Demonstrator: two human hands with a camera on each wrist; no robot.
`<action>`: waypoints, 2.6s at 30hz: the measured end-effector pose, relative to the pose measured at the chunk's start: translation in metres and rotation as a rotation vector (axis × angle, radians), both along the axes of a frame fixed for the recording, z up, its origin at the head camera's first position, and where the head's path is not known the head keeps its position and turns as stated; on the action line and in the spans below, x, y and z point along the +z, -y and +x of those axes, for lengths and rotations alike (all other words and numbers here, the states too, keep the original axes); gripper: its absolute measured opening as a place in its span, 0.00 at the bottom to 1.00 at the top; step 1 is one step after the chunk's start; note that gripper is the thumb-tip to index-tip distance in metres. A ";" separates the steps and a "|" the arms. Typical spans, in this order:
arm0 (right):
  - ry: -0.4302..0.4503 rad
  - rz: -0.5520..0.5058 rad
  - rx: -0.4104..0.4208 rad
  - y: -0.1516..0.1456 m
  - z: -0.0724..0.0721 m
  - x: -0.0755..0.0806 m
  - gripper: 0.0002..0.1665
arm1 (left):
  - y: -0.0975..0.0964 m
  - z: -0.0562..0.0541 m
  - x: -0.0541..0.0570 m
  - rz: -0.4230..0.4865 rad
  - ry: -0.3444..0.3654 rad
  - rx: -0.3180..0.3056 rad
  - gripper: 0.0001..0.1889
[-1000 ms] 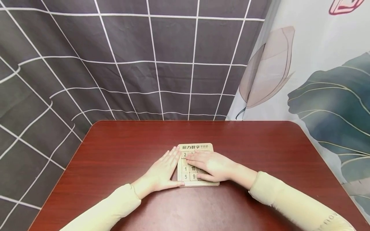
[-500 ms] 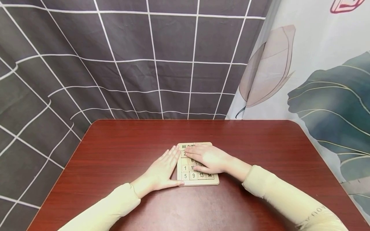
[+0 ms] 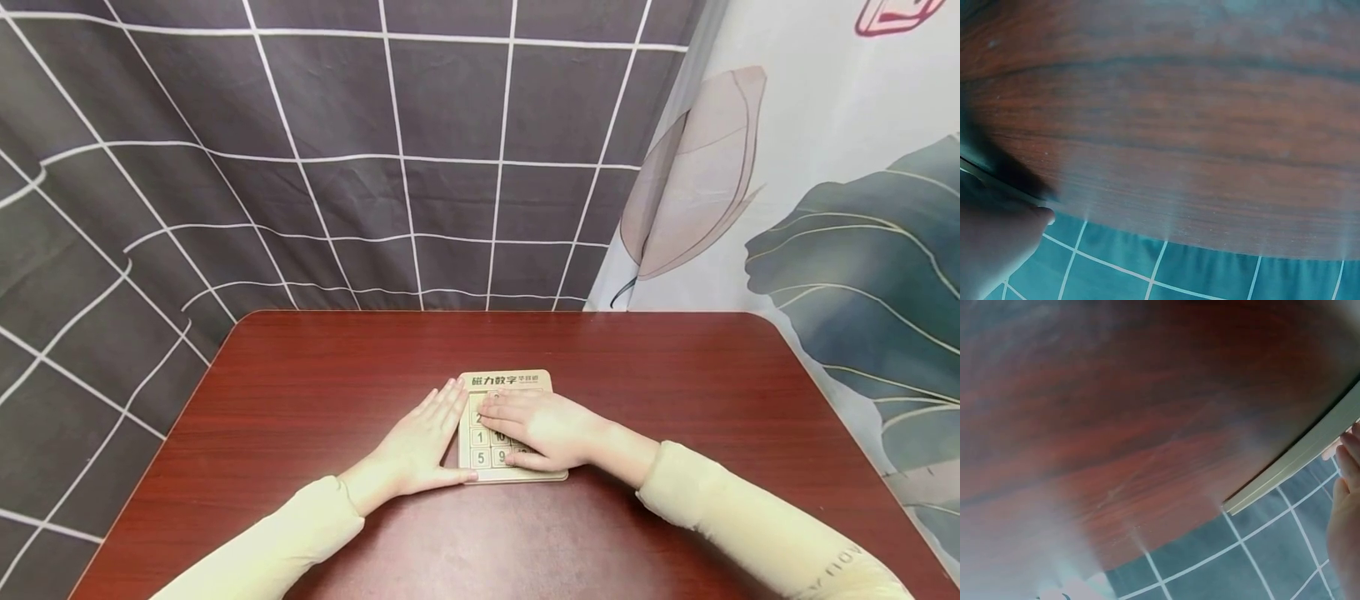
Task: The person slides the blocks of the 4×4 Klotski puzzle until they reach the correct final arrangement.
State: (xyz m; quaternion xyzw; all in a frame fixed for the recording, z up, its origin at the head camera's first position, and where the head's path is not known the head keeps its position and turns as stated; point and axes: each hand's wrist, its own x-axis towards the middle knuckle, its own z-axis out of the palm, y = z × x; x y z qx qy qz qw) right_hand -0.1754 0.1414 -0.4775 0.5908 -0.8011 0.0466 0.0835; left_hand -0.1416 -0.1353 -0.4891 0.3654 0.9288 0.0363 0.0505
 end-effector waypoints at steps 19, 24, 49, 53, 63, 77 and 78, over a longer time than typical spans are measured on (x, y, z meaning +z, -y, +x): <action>0.044 -0.036 -0.097 -0.018 -0.012 -0.002 0.35 | 0.001 -0.001 -0.004 0.021 -0.024 -0.004 0.61; 0.041 -0.032 -0.103 -0.011 -0.014 -0.005 0.35 | 0.001 0.000 -0.001 0.015 -0.009 0.000 0.61; 0.083 -0.066 -0.180 -0.038 -0.006 -0.001 0.34 | 0.002 -0.001 -0.002 0.023 -0.006 -0.005 0.61; 0.063 -0.055 -0.181 -0.042 -0.006 -0.003 0.33 | 0.002 0.000 -0.001 0.030 0.000 0.000 0.60; 0.046 -0.033 -0.181 -0.036 -0.010 -0.008 0.32 | 0.000 0.000 -0.002 0.023 0.011 0.001 0.60; 0.080 0.010 -0.160 -0.015 -0.010 -0.005 0.36 | 0.002 -0.001 -0.005 0.022 0.013 0.000 0.61; 0.084 0.009 -0.159 -0.015 -0.009 -0.004 0.36 | 0.002 0.000 -0.005 0.029 0.014 0.000 0.61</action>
